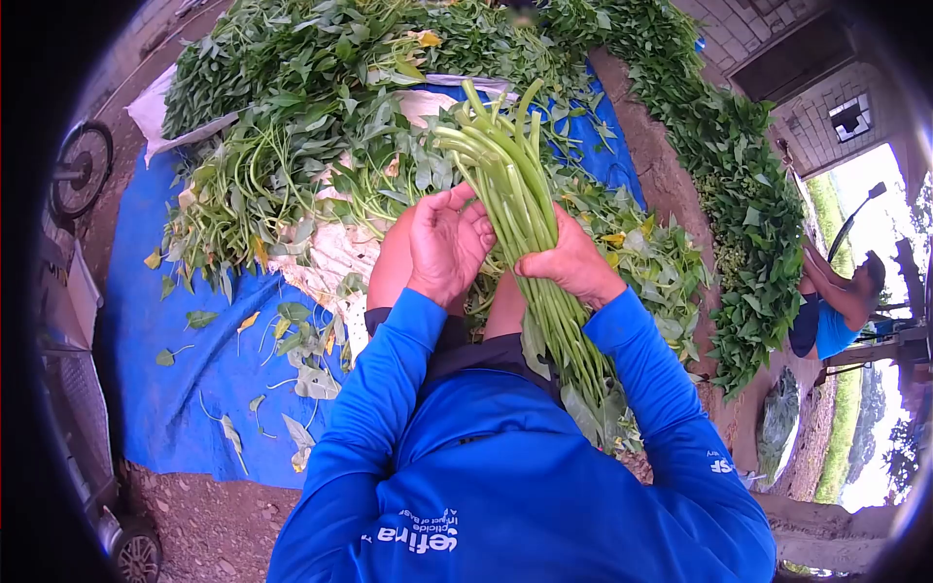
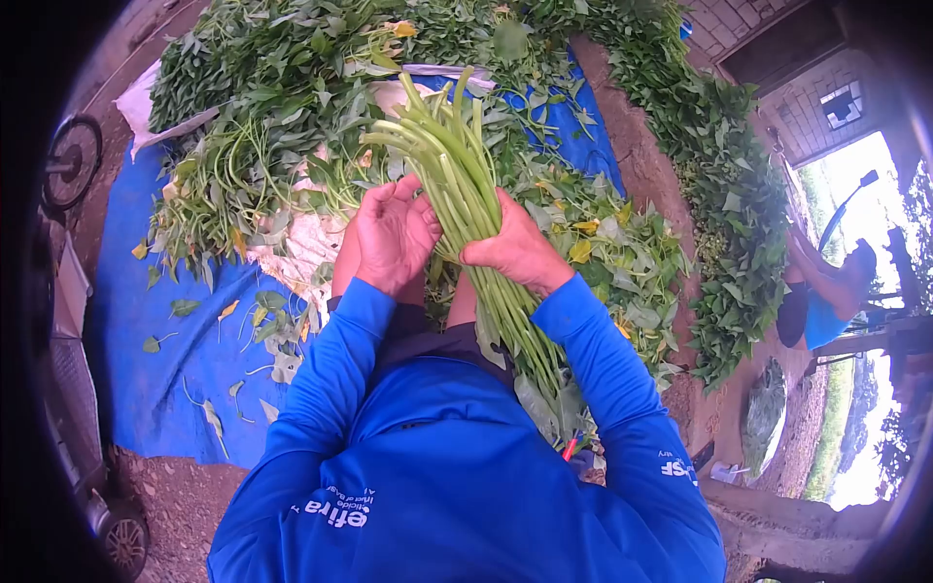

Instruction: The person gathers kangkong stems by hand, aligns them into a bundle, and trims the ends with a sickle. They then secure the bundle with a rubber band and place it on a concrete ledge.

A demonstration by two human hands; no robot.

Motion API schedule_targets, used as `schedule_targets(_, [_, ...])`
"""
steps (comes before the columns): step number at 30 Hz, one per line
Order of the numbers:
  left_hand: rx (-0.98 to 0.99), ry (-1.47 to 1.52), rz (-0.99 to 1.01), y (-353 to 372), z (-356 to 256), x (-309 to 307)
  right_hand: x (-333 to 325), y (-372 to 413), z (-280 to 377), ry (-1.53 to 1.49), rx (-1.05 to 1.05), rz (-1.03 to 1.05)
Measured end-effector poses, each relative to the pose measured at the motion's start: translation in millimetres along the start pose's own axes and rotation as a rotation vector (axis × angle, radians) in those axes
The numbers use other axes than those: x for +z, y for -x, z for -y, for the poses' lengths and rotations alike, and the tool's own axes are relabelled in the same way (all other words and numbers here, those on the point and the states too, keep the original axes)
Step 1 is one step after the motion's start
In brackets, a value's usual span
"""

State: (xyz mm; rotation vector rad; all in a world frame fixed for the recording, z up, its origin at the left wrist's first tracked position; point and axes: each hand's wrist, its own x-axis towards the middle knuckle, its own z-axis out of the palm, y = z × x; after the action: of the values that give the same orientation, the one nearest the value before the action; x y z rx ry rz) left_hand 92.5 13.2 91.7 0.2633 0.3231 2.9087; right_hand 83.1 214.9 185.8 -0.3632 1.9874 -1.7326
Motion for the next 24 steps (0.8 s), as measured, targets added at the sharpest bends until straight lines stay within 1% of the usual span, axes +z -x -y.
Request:
schedule_targets(3, [-0.077,-0.445,-0.045,14.8,3.1,27.2,-10.1,3.3,2.9,0.015,0.001,-0.047])
schedule_targets(4, [-0.143,-0.429,0.022,19.0,4.7,35.7,-9.1,5.2,7.9,0.026,-0.025,-0.059])
schedule_targets(7, [0.033,-0.400,0.037,9.7,30.2,65.1,-4.0,10.0,27.8,0.370,-0.108,-0.138])
schedule_targets(8, [0.126,-0.488,-0.026,0.6,31.5,73.0,6.6,18.2,51.7,0.596,-0.107,-0.195])
schedule_targets(9, [0.171,-0.519,-0.060,-8.9,32.2,82.5,15.3,19.4,62.2,0.668,-0.180,-0.256])
schedule_targets(11, [0.282,-0.589,-0.108,-27.6,13.0,137.5,29.9,13.6,87.9,0.810,-0.353,-0.391])
schedule_targets(12, [0.335,-0.623,-0.082,-32.0,-5.9,170.1,35.0,11.5,110.0,0.760,-0.463,-0.386])
schedule_targets(15, [0.651,-0.972,0.082,-26.0,-66.1,253.1,67.5,3.3,178.1,0.503,-0.884,-0.333])
schedule_targets(16, [0.673,-1.103,0.168,-22.7,-88.8,273.8,75.6,4.9,195.2,0.616,-0.985,-0.322])
schedule_targets(17, [0.688,-1.232,0.247,-19.1,-112.4,293.6,80.0,17.9,209.3,0.690,-0.958,-0.281])
schedule_targets(18, [0.583,-1.364,0.290,-11.9,-129.8,315.0,84.2,30.7,223.2,0.765,-0.934,-0.239])
schedule_targets(19, [0.455,-1.487,0.321,-4.5,-141.6,333.2,84.5,42.4,222.3,0.773,-0.856,-0.222])
schedule_targets(20, [0.258,-1.597,0.306,-0.6,-146.7,345.5,83.6,53.0,215.0,0.778,-0.760,-0.202])
schedule_targets(21, [0.096,-1.637,0.302,2.2,-144.1,343.1,80.4,62.4,201.4,0.783,-0.648,-0.177])
schedule_targets(22, [-0.084,-1.658,0.292,4.6,-138.0,333.7,74.2,74.1,180.6,0.797,-0.599,-0.115])
schedule_targets(23, [-0.282,-1.658,0.282,6.4,-127.2,316.9,65.9,82.4,150.9,0.747,-0.536,-0.019])
schedule_targets(24, [-0.469,-1.601,0.237,10.7,-110.9,285.0,57.9,90.3,111.5,0.690,-0.465,0.077])
